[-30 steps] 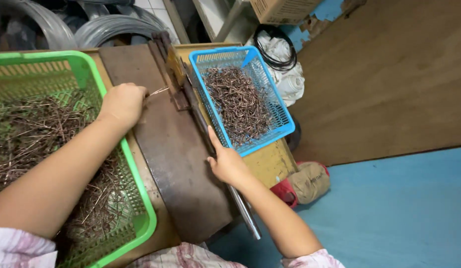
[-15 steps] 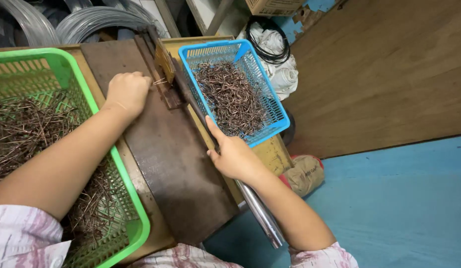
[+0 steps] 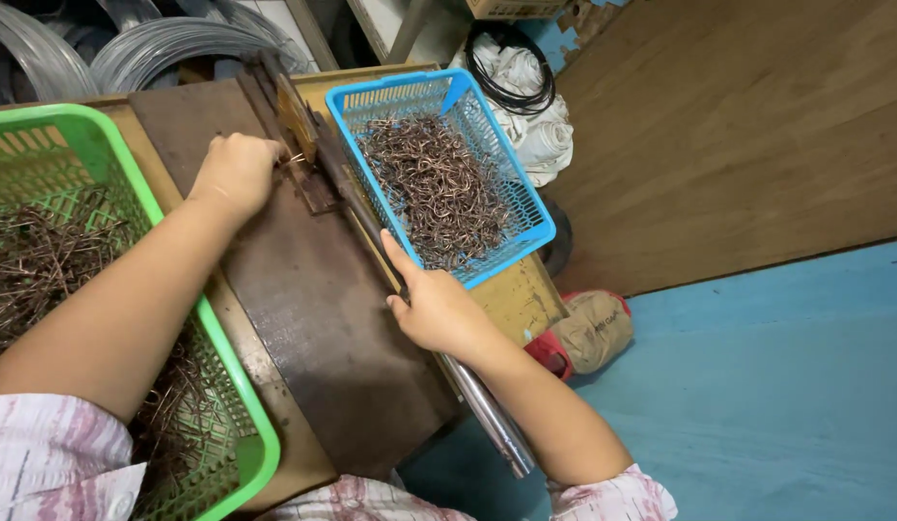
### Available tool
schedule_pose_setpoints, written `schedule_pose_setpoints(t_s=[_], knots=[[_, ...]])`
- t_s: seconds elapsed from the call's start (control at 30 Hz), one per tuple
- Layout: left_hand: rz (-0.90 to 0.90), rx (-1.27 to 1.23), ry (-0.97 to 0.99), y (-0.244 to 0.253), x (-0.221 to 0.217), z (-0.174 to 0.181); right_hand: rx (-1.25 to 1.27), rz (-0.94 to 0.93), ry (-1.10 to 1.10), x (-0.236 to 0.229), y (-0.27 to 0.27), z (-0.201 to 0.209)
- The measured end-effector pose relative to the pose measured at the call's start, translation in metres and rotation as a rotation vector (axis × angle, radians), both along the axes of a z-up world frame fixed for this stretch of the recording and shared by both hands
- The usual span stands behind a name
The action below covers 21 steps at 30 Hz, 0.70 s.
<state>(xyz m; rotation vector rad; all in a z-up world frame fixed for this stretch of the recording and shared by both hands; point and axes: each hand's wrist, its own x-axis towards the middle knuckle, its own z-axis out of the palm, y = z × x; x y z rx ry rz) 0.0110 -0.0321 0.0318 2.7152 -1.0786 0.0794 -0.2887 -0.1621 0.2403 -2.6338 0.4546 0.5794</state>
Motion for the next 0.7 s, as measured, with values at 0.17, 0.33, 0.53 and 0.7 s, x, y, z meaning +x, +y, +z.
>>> schedule_pose_setpoints(t_s=[0.17,0.33,0.53,0.7], knots=[[0.045,0.042,0.038,0.002,-0.005,0.021,0.02,-0.004,-0.015,-0.001,0.0,-0.002],[0.08,-0.003,0.214,-0.002,0.001,0.02,0.031,-0.001,-0.034,-0.001,-0.003,-0.006],[0.111,-0.161,0.428,-0.012,0.054,-0.061,0.042,-0.006,-0.043,-0.002,0.0,-0.001],[0.081,-0.317,0.474,0.005,0.009,-0.008,0.042,0.002,-0.051,-0.002,-0.001,-0.004]])
